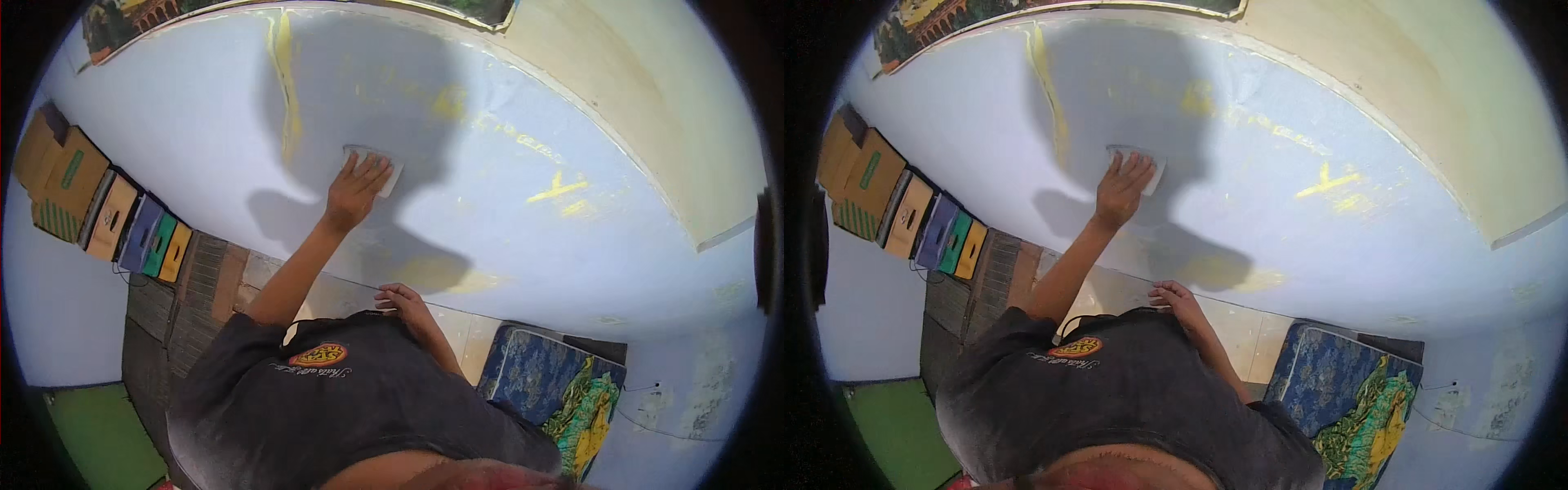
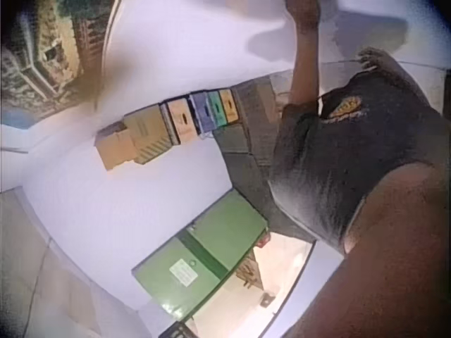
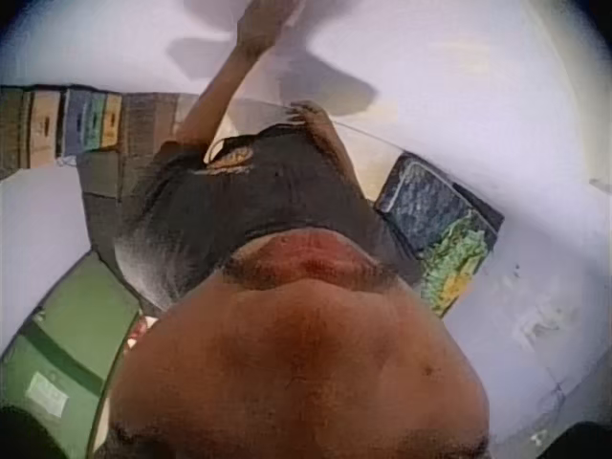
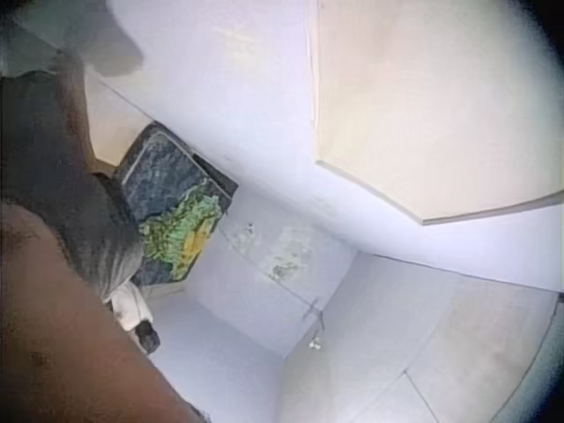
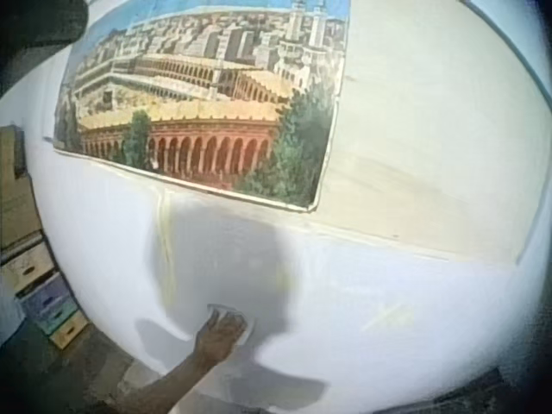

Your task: The person rubs the upper surface of a wall with a small white rectangular pad, moving it across the surface. The person briefly removes a framed picture from the wall and continues rubbing the wall surface with the pad.

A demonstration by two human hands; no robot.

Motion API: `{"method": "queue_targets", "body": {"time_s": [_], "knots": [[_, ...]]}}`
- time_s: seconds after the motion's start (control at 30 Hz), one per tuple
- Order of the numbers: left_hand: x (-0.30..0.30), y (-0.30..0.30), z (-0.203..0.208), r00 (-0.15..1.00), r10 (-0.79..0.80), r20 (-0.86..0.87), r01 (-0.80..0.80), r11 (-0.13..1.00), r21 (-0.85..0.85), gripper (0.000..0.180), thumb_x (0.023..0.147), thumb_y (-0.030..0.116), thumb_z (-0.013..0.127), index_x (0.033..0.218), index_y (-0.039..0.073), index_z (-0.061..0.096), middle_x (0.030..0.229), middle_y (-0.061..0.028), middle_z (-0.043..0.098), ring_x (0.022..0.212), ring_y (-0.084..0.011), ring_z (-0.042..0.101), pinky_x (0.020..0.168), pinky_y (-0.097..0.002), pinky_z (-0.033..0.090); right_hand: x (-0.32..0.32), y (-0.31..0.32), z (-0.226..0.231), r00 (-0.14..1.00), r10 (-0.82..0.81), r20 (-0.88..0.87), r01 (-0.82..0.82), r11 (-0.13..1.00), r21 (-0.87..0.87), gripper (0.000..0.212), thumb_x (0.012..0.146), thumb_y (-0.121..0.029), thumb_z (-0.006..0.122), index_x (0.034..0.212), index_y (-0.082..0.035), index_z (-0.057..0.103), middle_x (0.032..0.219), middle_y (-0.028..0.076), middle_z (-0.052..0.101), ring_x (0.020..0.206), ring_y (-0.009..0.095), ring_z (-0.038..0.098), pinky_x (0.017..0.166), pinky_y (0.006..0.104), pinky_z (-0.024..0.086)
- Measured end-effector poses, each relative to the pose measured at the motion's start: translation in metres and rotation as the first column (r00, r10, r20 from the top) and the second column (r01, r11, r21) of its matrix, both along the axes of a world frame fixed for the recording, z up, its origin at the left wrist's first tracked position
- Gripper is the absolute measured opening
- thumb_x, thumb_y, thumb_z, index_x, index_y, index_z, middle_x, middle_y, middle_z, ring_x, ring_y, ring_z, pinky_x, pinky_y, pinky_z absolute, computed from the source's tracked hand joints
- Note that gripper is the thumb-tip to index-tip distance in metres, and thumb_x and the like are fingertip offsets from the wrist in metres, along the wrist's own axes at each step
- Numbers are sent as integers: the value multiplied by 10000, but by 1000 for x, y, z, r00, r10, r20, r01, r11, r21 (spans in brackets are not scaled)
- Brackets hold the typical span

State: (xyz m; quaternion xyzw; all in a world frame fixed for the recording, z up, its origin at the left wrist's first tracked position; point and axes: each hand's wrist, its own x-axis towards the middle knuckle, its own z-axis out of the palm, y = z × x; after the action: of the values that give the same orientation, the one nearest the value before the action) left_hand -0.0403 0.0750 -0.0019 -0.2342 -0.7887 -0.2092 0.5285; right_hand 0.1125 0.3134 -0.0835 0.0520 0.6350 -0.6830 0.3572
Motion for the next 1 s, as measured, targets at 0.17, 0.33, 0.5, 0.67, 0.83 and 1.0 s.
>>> {"method": "queue_targets", "body": {"time_s": [0.17,0.33,0.5,0.67,0.83,1.0], "knots": [[7,-14,-27,997,-28,78,32,998,-59,368,920,23,643,1267,115,724,1363,-32,686,1351,-217,584,1198,-477,397,-1,-17,0,1000,-17,-9,17,1000,-20,296,1066,-244,562,1293,-64,624,1184,78,721,1059,190,676,897,338,525],[23,-20,-12,988,-70,137,72,997,-10,378,923,-8,621,1269,107,721,1359,-35,688,1356,-233,581,1193,-478,411,8,-29,-7,999,-37,-18,37,999,-22,308,1064,-254,568,1292,-54,620,1188,77,719,1058,190,676,908,341,520],[32,-45,18,998,-24,60,24,1000,0,377,933,-31,581,1245,114,734,1329,-59,705,1316,-281,615,1155,-492,449,24,-42,8,994,-105,16,105,994,-22,272,1062,-192,557,1282,-45,618,1177,95,709,1055,185,669,914,323,529],[9,-70,106,984,19,-176,-19,1000,3,370,925,10,642,1248,164,736,1320,-39,712,1307,-282,624,1131,-511,468,30,-43,-3,987,-161,-16,160,986,-36,299,1058,-244,579,1277,-48,635,1163,88,716,1048,198,681,905,342,532],[-19,-67,149,967,-49,-252,57,998,22,396,951,11,592,1296,162,716,1371,-46,683,1358,-282,582,1157,-540,422,27,-49,5,987,-159,-27,158,987,-15,276,1056,-218,573,1265,-45,625,1170,100,717,1038,190,683,891,332,538],[-33,-35,66,984,-51,-171,60,997,48,387,941,-9,604,1272,151,725,1360,-39,690,1353,-265,587,1159,-535,422,34,-51,2,980,-198,-20,198,980,-6,282,1057,-222,575,1268,-44,628,1170,96,718,1038,188,686,900,331,538]]}}
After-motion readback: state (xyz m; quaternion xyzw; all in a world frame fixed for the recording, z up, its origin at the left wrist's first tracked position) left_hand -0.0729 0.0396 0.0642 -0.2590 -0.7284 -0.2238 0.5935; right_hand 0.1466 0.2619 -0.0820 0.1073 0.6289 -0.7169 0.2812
